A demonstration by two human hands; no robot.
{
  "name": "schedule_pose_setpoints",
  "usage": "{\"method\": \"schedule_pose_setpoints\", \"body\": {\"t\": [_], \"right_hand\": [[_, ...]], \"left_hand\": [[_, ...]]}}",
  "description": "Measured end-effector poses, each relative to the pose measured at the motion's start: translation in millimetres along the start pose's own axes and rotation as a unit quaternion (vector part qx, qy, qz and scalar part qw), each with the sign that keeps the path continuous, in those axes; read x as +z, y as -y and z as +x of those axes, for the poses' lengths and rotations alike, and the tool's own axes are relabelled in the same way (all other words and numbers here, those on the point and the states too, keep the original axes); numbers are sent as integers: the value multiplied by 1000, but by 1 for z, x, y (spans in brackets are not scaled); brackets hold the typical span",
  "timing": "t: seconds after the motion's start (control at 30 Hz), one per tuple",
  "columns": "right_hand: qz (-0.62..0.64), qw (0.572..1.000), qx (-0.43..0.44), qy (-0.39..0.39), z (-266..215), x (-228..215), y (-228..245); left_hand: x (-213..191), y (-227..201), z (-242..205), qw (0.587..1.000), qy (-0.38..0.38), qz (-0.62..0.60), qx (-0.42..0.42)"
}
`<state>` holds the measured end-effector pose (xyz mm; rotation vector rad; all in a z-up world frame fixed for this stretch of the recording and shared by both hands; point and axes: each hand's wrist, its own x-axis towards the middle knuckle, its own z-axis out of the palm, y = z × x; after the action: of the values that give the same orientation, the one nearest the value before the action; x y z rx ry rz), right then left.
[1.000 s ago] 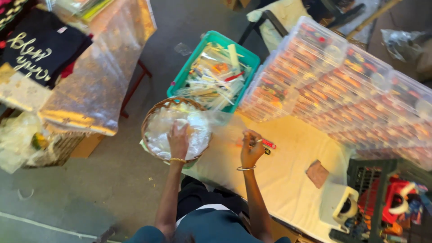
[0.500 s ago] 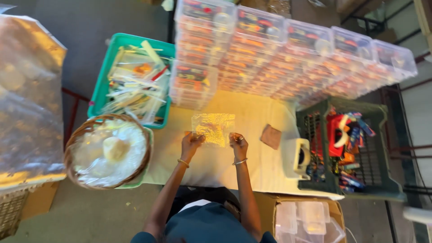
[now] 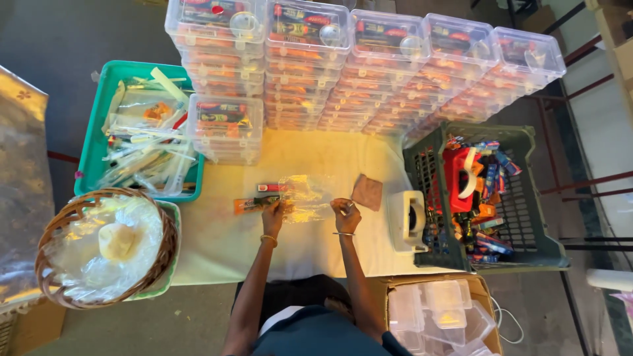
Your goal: The person organizes and packs small snack items, including chocolate bars and candies, into clear plastic containers on a table. They handle the items by hand, arranging them neatly within the containers and occasionally moving items between the table and a nearby basket.
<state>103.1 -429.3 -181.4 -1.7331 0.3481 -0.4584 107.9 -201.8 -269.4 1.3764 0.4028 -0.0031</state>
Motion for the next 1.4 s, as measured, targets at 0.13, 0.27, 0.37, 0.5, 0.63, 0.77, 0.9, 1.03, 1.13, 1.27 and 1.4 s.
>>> {"method": "schedule_pose_setpoints", "body": {"t": [0.13,0.27,0.37,0.5,0.63,0.77,0.9,1.03,1.13,1.27,1.4], "right_hand": [[26,995,42,90,-5,0,-12],[57,991,65,102,-2,2,-35],[-153,983,-87,53,-7,1,8],[-275,925,-260,45,-5,-1,42],[-152,971,-3,183,-3,2,40],[36,945,57,320,5,4,-67],[143,873,180,431,9,-14,2],[380,747,333,433,10,-17,56],[428,712,319,457,12,-17,50],[320,756,295,488,6,-16,69],[318,732,304,519,0,-8,73]], "left_hand": [[-18,-5,2,996,-12,48,74],[-20,-19,9,996,-45,21,72],[-14,-35,-6,991,-84,91,49],[-19,-22,-11,997,-64,29,12],[-27,-11,-8,998,-36,-57,17],[-28,1,-3,1000,22,10,8],[-28,9,5,997,-35,60,25],[-30,17,16,999,-31,-26,-10],[-28,15,21,999,-29,-30,2],[-23,-4,10,999,-3,-46,4],[-15,-8,7,999,13,-38,34]]}}
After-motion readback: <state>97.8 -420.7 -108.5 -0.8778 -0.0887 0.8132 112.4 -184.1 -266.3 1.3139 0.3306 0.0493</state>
